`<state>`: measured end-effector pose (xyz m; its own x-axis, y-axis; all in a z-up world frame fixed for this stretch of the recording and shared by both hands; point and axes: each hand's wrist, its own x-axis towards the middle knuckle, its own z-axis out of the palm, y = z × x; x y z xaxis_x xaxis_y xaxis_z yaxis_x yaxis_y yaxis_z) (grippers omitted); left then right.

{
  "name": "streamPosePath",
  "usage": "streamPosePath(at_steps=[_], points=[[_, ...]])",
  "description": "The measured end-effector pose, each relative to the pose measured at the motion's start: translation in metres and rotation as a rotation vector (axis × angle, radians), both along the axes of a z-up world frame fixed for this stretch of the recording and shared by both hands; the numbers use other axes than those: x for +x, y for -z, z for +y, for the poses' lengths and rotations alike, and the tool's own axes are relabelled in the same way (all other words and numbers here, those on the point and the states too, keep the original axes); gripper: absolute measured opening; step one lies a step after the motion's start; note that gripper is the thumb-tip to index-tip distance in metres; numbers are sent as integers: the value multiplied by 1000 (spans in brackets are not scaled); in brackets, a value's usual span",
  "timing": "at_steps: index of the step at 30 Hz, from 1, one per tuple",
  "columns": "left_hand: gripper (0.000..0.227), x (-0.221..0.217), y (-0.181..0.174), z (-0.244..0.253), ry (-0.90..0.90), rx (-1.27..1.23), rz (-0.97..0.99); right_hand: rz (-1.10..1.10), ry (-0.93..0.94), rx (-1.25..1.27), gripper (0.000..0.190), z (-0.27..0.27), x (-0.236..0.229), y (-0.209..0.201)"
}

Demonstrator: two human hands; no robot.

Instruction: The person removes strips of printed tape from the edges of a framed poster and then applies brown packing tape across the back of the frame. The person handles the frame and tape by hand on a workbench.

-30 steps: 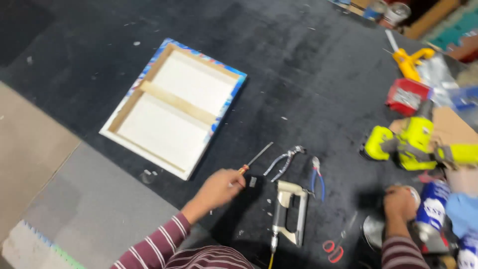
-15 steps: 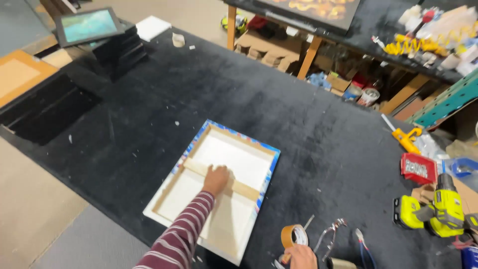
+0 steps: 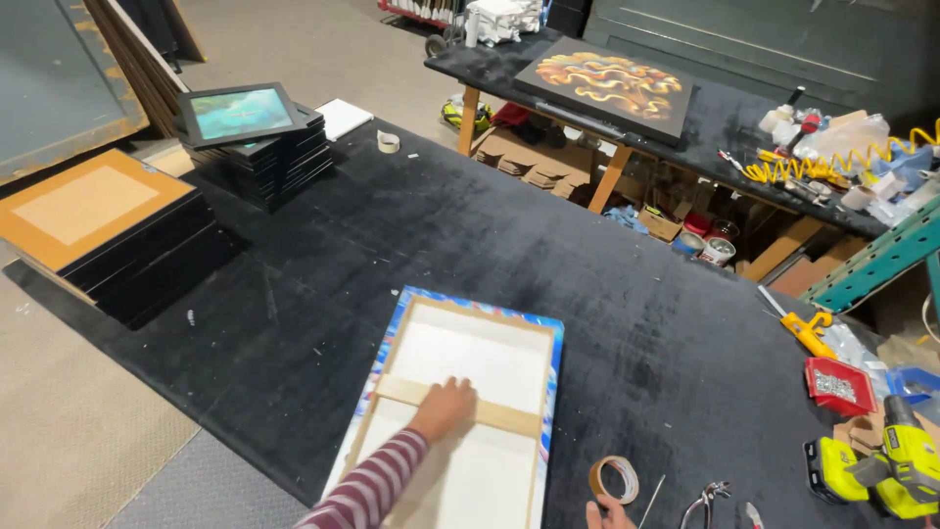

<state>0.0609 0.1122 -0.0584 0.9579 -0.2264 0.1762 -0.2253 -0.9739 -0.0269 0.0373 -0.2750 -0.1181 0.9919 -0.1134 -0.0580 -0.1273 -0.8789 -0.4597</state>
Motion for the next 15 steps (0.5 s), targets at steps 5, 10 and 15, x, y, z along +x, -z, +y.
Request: streamPosePath(at_steps=[5,10,15], points=[[15,-71,-88,96,-236,-423,-186,318,189,938,48,14,-39,22],[21,-206,-216,146,-548,-576,-706,507,152,871,44,84,-43,-96],[18,-230,-269,148,-735,-536,-993,803,37,743,50,121,-29,-122]])
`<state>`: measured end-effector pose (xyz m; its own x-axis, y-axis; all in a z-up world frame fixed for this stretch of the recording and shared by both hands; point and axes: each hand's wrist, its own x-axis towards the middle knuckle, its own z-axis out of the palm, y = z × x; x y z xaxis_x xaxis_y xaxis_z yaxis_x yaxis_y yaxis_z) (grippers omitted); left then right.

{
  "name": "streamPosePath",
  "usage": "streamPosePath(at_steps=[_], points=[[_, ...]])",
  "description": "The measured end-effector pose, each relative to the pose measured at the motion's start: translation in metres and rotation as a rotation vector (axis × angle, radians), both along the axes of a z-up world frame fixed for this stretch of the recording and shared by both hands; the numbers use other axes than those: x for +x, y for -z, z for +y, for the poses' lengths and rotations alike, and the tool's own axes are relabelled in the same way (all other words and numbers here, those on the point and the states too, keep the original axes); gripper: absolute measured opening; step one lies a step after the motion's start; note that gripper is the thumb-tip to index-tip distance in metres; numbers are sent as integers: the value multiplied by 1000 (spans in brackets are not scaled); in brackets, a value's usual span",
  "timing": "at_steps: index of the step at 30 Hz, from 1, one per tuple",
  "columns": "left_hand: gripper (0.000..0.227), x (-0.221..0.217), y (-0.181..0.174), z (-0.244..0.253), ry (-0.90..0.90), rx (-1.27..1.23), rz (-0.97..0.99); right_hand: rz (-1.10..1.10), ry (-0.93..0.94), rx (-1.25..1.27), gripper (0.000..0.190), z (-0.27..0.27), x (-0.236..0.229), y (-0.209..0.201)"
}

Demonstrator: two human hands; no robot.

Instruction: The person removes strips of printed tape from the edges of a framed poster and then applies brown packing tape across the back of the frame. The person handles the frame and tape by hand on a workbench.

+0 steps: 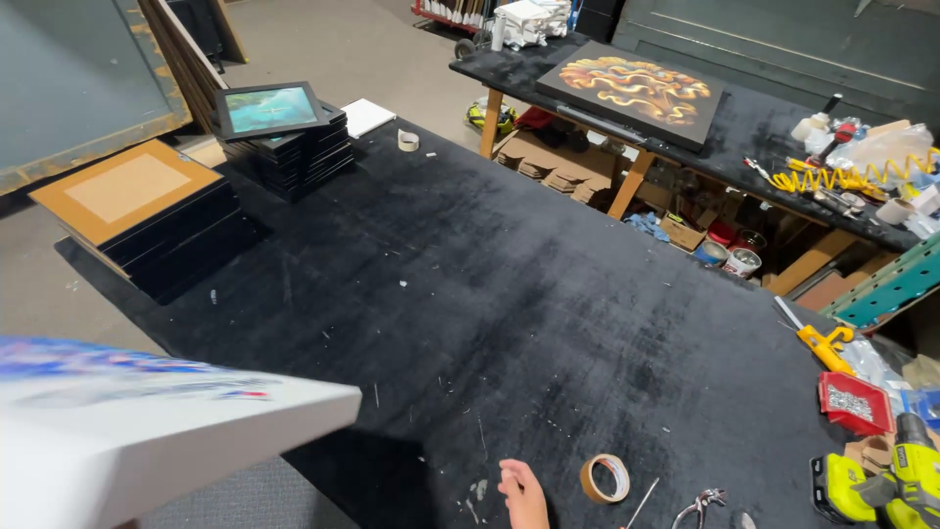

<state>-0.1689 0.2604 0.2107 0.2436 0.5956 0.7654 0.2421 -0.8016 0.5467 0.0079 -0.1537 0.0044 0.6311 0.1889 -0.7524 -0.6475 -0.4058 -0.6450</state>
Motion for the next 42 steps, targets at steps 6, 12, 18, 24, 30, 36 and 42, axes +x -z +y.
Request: streamPosePath(at_steps=[6,12,18,24,30,36,42], points=[[22,-50,-3,9,-87,9,-111,-360,-105,94,30,24,-21,-12],[28,-123,11,20,-215,11,-160,-470,-78,170,27,29,-26,-8],[33,-75,0,54,-157,70,-296,-390,97,74,26,8,-36,-15],[39,16,-18,53,-12,106,-443,-426,297,9,29,-43,-39,18],[26,111,-9,8,46,-115,-188,-436,526,-23,24,-87,-43,42],[35,178,65,-49,26,-403,364,-305,721,28,40,-114,-21,89],[26,191,107,-98,157,-471,647,-802,575,-389,20,-56,-21,-13]])
